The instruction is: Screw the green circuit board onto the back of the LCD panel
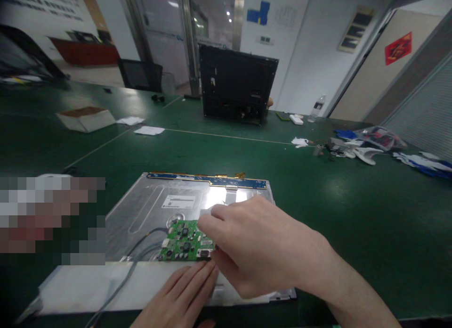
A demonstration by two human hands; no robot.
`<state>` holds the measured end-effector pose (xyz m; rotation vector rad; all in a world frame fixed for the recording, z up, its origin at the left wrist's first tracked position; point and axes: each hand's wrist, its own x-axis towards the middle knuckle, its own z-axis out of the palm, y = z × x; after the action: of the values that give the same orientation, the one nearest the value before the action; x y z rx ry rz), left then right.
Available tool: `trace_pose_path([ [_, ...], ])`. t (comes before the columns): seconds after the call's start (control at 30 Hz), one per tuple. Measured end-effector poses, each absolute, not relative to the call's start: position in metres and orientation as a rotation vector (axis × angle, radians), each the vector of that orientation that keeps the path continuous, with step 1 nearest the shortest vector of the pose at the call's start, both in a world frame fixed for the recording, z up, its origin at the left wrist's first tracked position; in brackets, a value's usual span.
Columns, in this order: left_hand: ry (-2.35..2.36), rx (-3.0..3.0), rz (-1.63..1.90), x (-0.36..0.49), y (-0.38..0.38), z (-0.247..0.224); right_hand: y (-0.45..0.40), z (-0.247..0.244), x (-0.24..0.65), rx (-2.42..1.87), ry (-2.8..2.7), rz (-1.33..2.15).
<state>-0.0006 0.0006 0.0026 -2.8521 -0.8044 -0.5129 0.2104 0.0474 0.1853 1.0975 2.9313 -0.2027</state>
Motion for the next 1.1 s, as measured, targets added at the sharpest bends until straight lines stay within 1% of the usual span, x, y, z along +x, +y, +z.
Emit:
trace_pose_path([
  [0.13, -0.796, -2.841, -0.545, -0.0011, 0.0008, 0.0018, 0.0475, 0.1864, 0.2105, 1.07, 2.931, -0.231],
  [0.4, -0.791, -2.816, -0.573, 0.0004, -0.0005, 0.0042, 0.0489, 0.1811, 0.2102, 1.126, 2.918, -0.065],
  [0.67, -0.788, -2.809, -0.588, 0.0015, 0.0027, 0.008, 0.0461, 0.1882, 0.2106, 1.083, 2.912, -0.254],
  [0.73, -0.793, -2.811, -0.586, 0.001, 0.0029, 0.0071, 0.0462, 0.1882, 0.2104, 1.079, 2.922, -0.253],
  [0.97, -0.8, -2.806, -0.555, 0.0, 0.0007, 0.0014, 0.0507, 0.1815, 0.2092, 1.084, 2.94, -0.053],
  [1.1, -0.777, -2.806, -0.568, 0.0002, 0.0024, 0.004, 0.0516, 0.1818, 0.208, 1.101, 2.911, -0.058],
])
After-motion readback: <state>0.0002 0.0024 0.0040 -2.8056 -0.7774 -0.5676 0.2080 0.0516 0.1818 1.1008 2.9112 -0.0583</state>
